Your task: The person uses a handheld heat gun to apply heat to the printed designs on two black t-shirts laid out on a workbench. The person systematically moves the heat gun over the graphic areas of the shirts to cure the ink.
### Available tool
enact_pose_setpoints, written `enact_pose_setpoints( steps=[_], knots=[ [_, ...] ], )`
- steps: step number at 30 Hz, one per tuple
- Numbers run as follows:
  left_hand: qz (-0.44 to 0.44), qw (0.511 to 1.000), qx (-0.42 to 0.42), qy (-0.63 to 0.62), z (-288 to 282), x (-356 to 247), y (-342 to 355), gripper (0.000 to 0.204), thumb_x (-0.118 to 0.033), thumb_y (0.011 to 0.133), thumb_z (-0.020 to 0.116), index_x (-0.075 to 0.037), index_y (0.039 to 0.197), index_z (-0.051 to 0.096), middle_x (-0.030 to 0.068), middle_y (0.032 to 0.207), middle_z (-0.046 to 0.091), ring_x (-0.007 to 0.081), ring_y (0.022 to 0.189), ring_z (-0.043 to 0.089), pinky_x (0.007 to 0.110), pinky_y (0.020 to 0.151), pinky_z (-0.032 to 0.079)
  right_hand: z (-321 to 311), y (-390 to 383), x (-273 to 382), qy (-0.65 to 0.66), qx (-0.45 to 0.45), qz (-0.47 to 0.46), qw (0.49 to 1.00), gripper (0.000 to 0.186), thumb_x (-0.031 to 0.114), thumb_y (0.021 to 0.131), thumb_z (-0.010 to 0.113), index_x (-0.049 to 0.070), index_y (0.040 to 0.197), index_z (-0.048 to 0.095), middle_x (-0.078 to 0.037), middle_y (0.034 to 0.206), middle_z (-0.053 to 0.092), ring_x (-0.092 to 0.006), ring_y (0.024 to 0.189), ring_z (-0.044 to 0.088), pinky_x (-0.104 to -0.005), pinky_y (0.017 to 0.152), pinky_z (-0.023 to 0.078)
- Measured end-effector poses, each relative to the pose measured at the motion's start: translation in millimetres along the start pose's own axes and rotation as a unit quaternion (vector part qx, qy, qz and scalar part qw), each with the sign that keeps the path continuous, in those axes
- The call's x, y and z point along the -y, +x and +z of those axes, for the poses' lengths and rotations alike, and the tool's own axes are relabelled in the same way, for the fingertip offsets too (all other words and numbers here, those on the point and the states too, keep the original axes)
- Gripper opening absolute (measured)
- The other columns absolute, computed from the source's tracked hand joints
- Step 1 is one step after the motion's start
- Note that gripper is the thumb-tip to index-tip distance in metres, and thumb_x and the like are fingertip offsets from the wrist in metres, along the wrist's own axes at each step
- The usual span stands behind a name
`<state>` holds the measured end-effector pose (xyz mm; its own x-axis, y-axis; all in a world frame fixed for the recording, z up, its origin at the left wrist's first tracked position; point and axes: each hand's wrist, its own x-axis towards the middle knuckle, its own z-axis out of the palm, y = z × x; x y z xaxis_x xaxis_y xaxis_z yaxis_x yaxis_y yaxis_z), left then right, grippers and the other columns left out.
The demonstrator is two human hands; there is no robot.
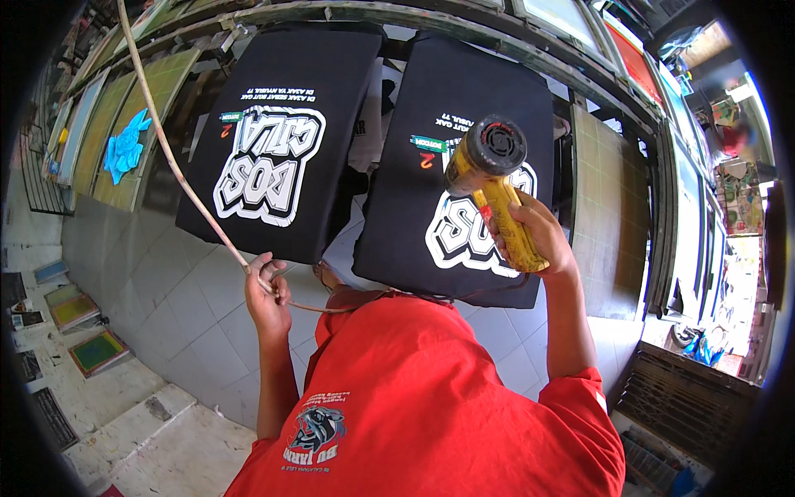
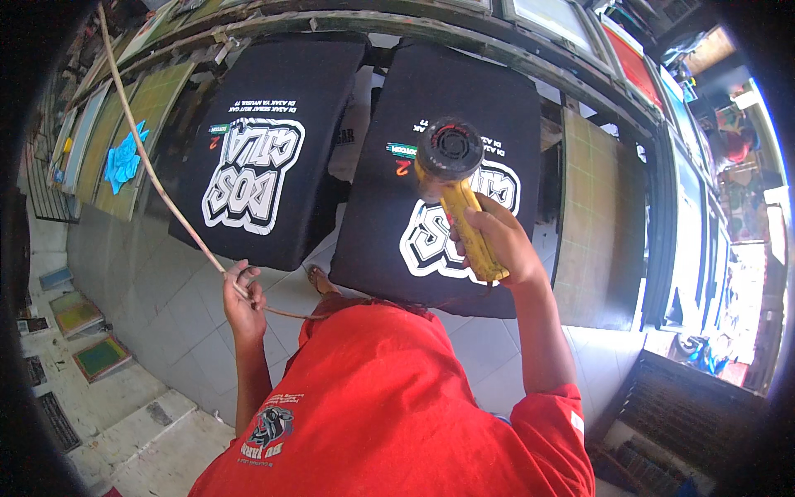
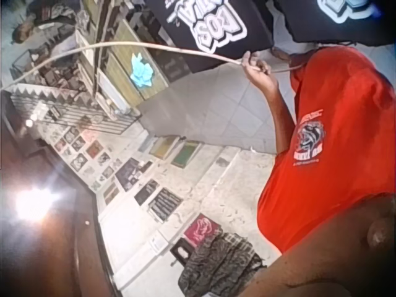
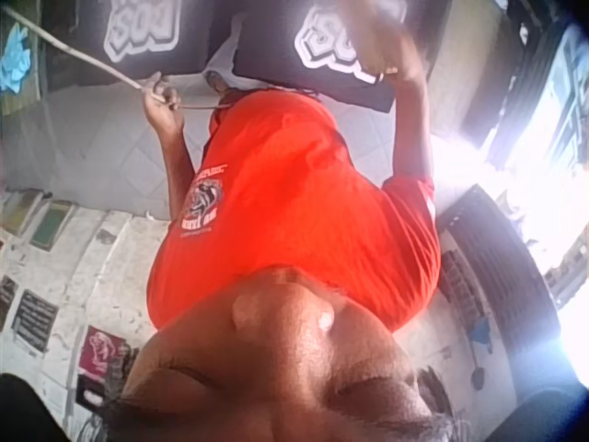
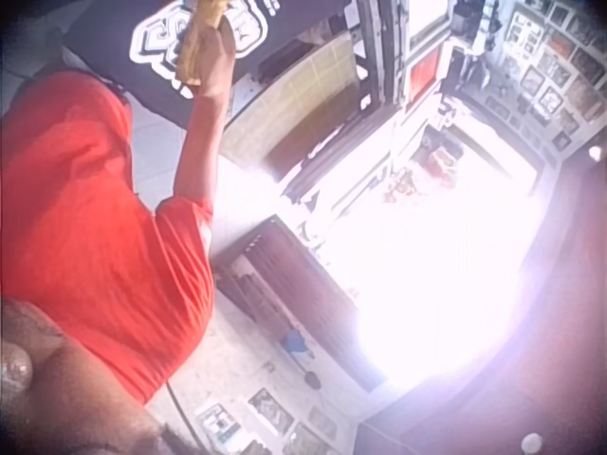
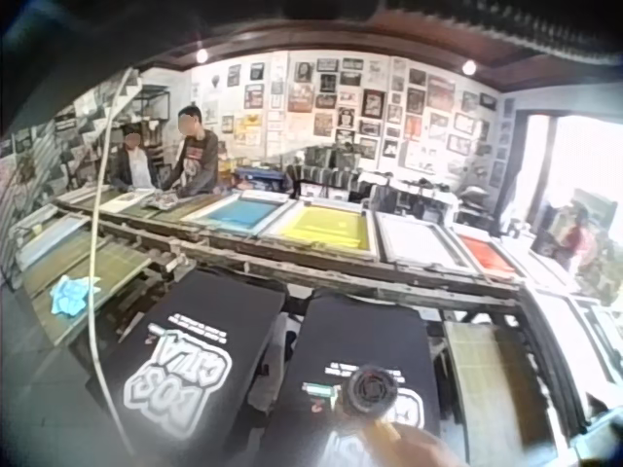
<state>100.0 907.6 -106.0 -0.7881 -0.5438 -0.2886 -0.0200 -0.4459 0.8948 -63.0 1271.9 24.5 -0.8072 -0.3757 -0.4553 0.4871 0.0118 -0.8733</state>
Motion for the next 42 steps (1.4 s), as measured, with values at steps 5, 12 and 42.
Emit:
enact_pose_setpoints(
  steps=[5,12,42],
  knots=[
    [0.004,1.000,0.008,0.003,1,0,0,0.044,-0.041,0.097,0.032,-0.005,0.114,0.050,0.0092,0.094,0.055,0.0057,0.050,0.037,0.019,0.041,0.025,1,-8,0,-0.021,0.007,0.015,1.000,0.041,0.023,0.088,0.045,-0.003,0.120,0.044,-0.010,0.083,0.056,-0.0127,0.065,0.056,-0.0261,0.055,0.049],
    [0.009,1.000,0.014,0.006,1,3,0,0.044,-0.042,0.096,0.033,-0.005,0.113,0.050,0.0092,0.094,0.055,0.0059,0.050,0.036,0.019,0.040,0.024,-5,-11,-5,-0.029,0.032,0.015,0.999,0.042,0.025,0.088,0.045,-0.003,0.119,0.046,-0.008,0.082,0.056,-0.0126,0.067,0.057,-0.0261,0.055,0.050],
    [-0.003,1.000,0.020,0.005,-2,3,-12,0.044,-0.042,0.096,0.034,-0.006,0.113,0.051,0.0076,0.093,0.055,0.0054,0.051,0.036,0.019,0.041,0.024,-12,-29,-13,-0.077,0.067,0.019,0.995,0.047,0.027,0.085,0.048,-0.004,0.120,0.044,-0.010,0.081,0.058,-0.0122,0.060,0.056,-0.0238,0.052,0.049]
  ],
)
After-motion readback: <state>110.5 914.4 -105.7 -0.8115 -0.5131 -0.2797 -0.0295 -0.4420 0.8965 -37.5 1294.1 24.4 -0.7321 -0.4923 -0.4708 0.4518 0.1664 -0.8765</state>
